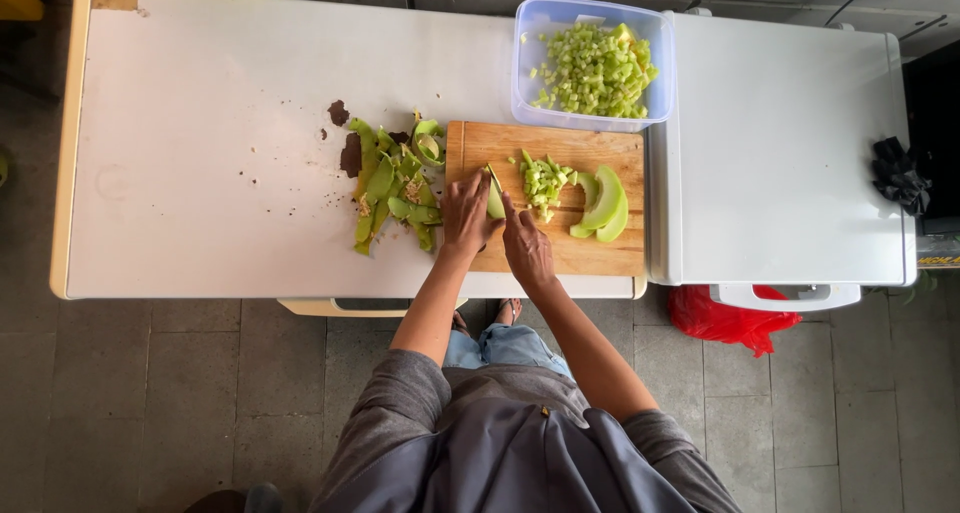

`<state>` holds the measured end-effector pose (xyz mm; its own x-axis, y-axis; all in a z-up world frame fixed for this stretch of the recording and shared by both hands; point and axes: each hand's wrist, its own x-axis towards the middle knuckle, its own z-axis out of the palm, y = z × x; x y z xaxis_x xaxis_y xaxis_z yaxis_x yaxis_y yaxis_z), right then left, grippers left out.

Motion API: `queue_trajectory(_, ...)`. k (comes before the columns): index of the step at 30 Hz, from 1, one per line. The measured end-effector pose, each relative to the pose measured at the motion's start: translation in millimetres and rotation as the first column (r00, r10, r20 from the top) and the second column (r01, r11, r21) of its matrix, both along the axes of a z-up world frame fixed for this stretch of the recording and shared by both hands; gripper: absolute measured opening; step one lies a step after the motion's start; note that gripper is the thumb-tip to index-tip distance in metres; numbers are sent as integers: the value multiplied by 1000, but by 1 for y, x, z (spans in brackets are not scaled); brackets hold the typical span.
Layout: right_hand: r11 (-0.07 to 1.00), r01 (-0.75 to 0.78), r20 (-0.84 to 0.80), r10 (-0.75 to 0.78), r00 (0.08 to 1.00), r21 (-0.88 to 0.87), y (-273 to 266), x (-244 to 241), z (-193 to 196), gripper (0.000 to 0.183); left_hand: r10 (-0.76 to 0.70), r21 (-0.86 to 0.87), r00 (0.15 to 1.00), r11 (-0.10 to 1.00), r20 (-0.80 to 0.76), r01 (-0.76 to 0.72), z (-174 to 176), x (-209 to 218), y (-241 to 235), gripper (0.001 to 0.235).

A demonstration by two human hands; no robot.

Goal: Dicing peeled melon slices into small cubes on a wooden cutting board in a kitchen setting.

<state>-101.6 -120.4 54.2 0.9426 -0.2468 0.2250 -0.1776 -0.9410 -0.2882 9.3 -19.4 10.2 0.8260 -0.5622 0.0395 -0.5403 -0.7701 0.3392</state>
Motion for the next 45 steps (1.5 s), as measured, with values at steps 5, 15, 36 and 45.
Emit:
queue_trajectory(5, 1000, 17, 0, -17, 1000, -26, -1, 1, -6, 68, 0, 13, 999, 1000, -47, 1, 17, -3, 3, 101)
queue_trajectory(15, 999, 30, -99, -34, 995, -44, -4, 3, -16, 70, 13, 34, 996, 999, -86, -10, 3, -1, 0, 103)
queue_trajectory(36, 964, 67, -91, -44, 995, 258, 0, -92, -1, 63, 19, -98, 1000, 995, -21, -21, -37, -1, 2, 96)
queue_trajectory(45, 987, 46, -76, -34, 997, 154, 4, -12, 4, 65, -5, -53, 998, 999, 68, 8, -51, 4, 0, 93)
